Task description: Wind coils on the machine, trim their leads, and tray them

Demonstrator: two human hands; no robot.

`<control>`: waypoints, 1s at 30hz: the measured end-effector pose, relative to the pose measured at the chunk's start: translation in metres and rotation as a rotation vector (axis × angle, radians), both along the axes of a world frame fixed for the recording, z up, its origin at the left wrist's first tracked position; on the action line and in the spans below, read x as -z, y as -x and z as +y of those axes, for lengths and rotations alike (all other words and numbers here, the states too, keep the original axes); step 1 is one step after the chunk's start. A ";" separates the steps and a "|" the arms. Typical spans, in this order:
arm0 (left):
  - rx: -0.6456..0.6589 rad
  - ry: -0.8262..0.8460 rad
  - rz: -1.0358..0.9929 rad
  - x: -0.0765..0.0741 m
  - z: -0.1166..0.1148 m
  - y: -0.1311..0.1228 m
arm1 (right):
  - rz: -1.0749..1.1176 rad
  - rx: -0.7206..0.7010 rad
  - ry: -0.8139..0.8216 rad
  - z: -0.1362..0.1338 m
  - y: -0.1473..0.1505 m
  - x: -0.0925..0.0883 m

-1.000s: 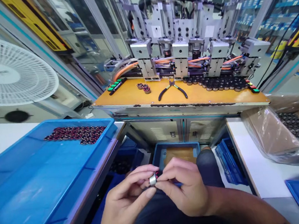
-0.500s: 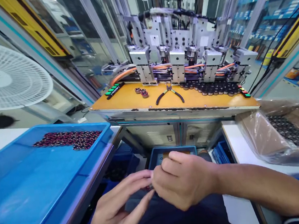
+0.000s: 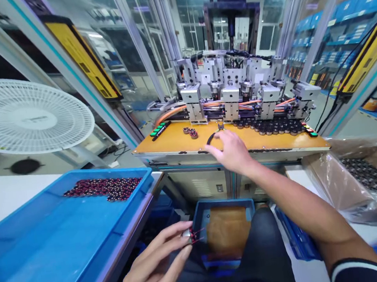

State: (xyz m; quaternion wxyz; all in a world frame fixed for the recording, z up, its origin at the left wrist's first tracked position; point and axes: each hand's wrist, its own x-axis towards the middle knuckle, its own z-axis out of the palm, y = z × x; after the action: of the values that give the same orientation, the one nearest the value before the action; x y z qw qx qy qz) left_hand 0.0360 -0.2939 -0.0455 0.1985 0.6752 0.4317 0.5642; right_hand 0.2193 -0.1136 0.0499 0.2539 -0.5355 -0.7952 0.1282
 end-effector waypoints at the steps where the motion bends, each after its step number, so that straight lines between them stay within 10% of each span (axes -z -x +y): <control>1: -0.025 -0.006 -0.017 0.001 0.002 -0.001 | -0.027 0.077 -0.026 0.019 0.008 -0.002; 6: -0.118 -0.018 -0.107 -0.002 0.009 -0.002 | -0.218 0.262 0.109 0.075 0.038 0.003; 12: -0.204 -0.018 -0.137 -0.008 0.001 0.014 | -0.410 -0.032 0.168 0.072 -0.004 -0.006; 20: -0.170 0.011 -0.167 -0.002 -0.004 0.017 | -0.207 -0.246 -0.062 -0.040 -0.069 0.062; 25: -0.122 0.023 -0.145 -0.002 -0.001 0.011 | 0.427 -0.455 0.479 -0.135 -0.066 0.121; 30: -0.110 0.025 -0.083 -0.002 -0.002 0.009 | 0.856 -0.670 0.731 -0.172 -0.047 0.118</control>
State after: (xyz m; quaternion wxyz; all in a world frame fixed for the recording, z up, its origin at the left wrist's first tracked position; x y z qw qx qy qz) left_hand 0.0268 -0.2959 -0.0431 0.1931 0.6241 0.4666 0.5963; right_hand 0.2664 -0.2853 -0.0686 0.2960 -0.2122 -0.6529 0.6642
